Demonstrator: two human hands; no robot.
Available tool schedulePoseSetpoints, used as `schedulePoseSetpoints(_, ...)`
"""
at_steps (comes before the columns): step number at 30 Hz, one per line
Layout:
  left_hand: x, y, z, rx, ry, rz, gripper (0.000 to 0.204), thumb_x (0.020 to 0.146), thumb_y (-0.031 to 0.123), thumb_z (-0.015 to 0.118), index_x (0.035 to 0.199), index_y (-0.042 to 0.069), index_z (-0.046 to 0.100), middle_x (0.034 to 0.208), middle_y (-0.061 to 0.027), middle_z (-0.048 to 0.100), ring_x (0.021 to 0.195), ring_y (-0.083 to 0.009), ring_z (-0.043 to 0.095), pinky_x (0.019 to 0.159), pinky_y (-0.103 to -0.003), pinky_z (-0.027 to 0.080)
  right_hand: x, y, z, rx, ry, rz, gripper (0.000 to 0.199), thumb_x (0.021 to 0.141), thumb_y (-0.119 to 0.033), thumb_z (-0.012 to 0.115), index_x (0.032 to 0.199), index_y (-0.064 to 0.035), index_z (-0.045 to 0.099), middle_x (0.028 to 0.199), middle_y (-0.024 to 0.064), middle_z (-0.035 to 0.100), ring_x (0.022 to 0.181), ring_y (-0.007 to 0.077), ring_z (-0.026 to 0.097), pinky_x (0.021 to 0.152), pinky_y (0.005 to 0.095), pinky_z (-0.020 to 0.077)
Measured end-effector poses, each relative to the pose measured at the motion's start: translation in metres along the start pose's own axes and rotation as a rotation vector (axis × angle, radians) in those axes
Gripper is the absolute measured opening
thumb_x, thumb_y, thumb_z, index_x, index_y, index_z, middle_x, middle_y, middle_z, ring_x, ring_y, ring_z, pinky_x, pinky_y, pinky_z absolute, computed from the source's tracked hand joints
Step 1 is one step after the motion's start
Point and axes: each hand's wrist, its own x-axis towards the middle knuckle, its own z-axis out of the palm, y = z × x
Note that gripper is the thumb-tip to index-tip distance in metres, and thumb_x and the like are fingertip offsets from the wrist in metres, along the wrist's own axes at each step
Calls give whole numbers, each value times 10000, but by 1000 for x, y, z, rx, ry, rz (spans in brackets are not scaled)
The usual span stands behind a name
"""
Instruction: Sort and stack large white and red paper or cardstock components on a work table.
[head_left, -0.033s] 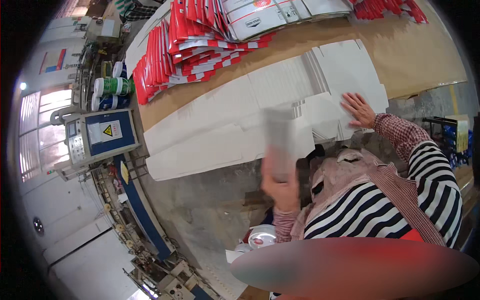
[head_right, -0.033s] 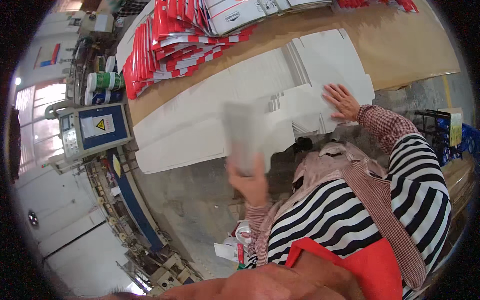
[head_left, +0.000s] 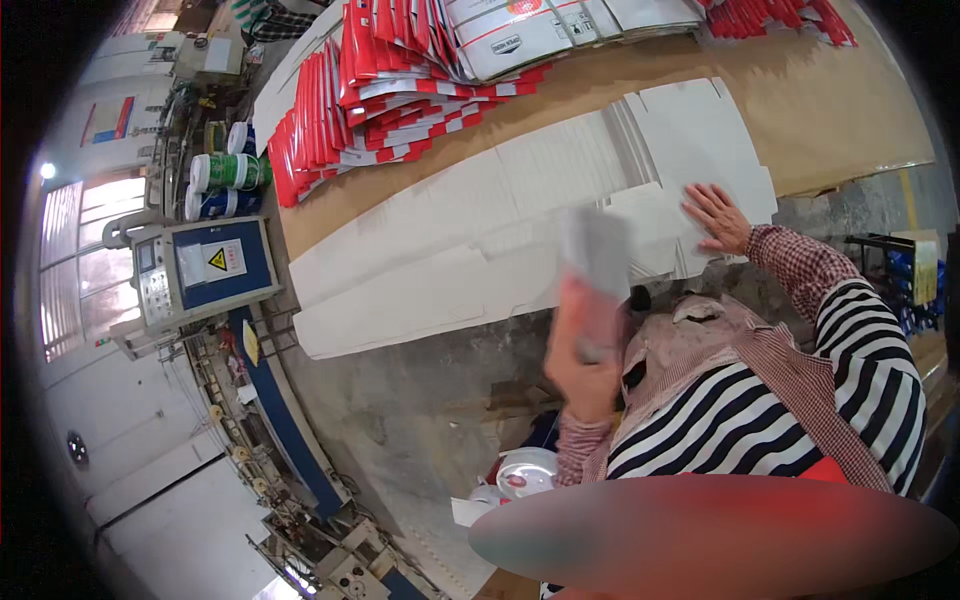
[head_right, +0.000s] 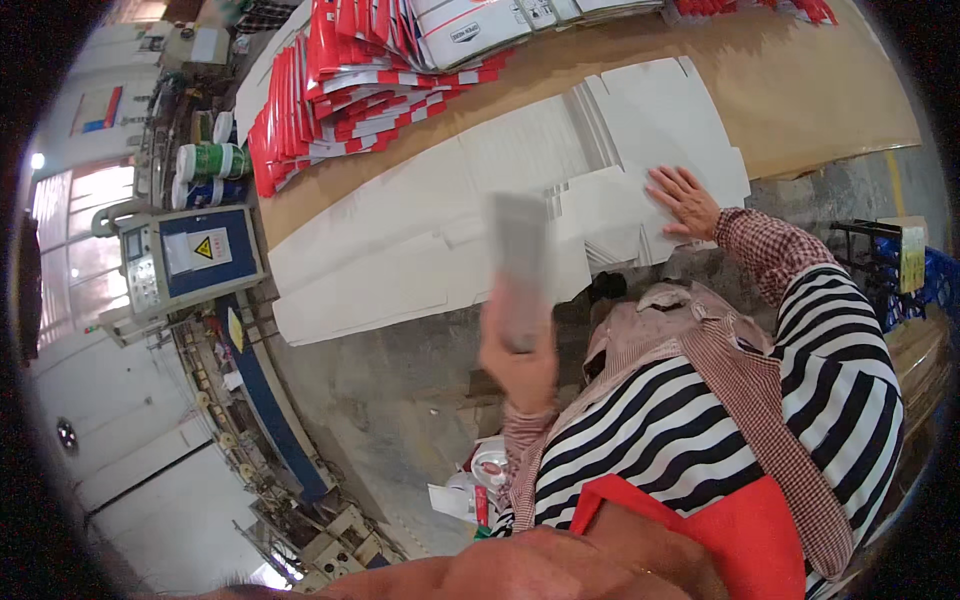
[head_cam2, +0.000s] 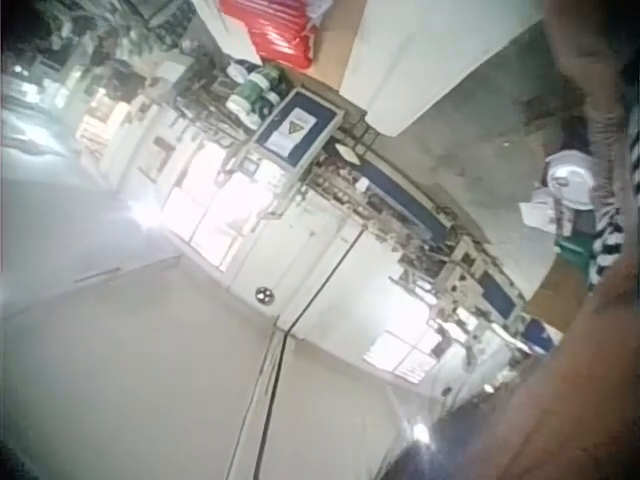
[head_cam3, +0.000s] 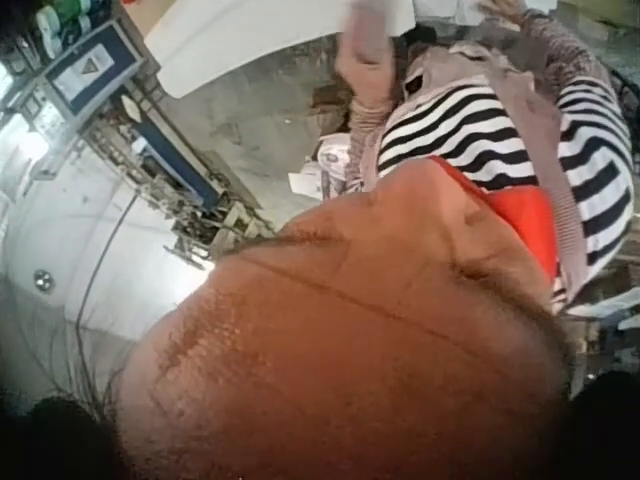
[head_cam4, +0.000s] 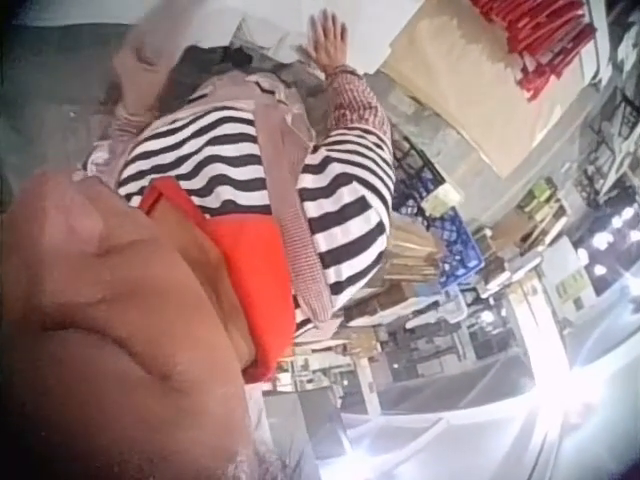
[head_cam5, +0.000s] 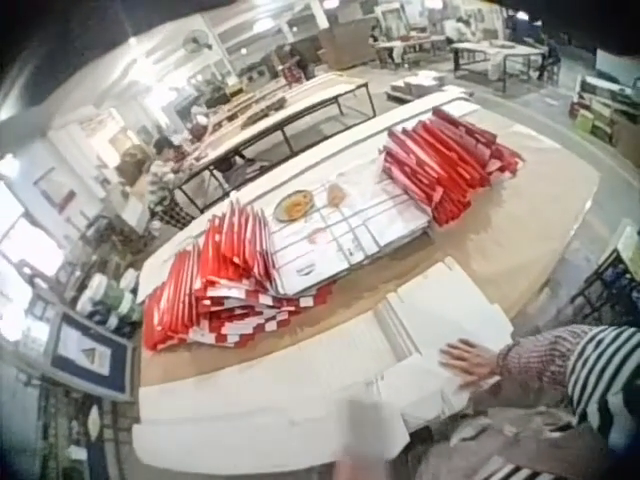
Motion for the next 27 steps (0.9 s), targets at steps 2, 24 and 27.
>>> schedulePoseSetpoints(2,-8,13,13,99,-181,187,619,571,43,621,1167,-18,466,1197,-225,465,1098,-335,478,910,-357,381,-3,3,-2,-6,33,-6,776,780,-565,391,1350,-73,203,1420,144,105,1317,296,74,1057,441,60)
schedulePoseSetpoints(24,25,-149,-37,-602,371,-388,495,732,129,660,1131,-63,438,1116,-137,489,940,-226,511,820,-339,424,-17,14,9,64,-56,45,844,718,-472,551,1352,-63,172,1421,167,57,1318,315,28,1054,456,31)
schedulePoseSetpoints(27,1,-107,-16,-409,304,-318,573,738,111,666,1177,-85,354,1150,-152,454,979,-217,486,843,-324,403,-15,22,6,49,-75,31,835,730,-503,515,1346,-53,175,1414,184,69,1313,330,45,1051,467,42)
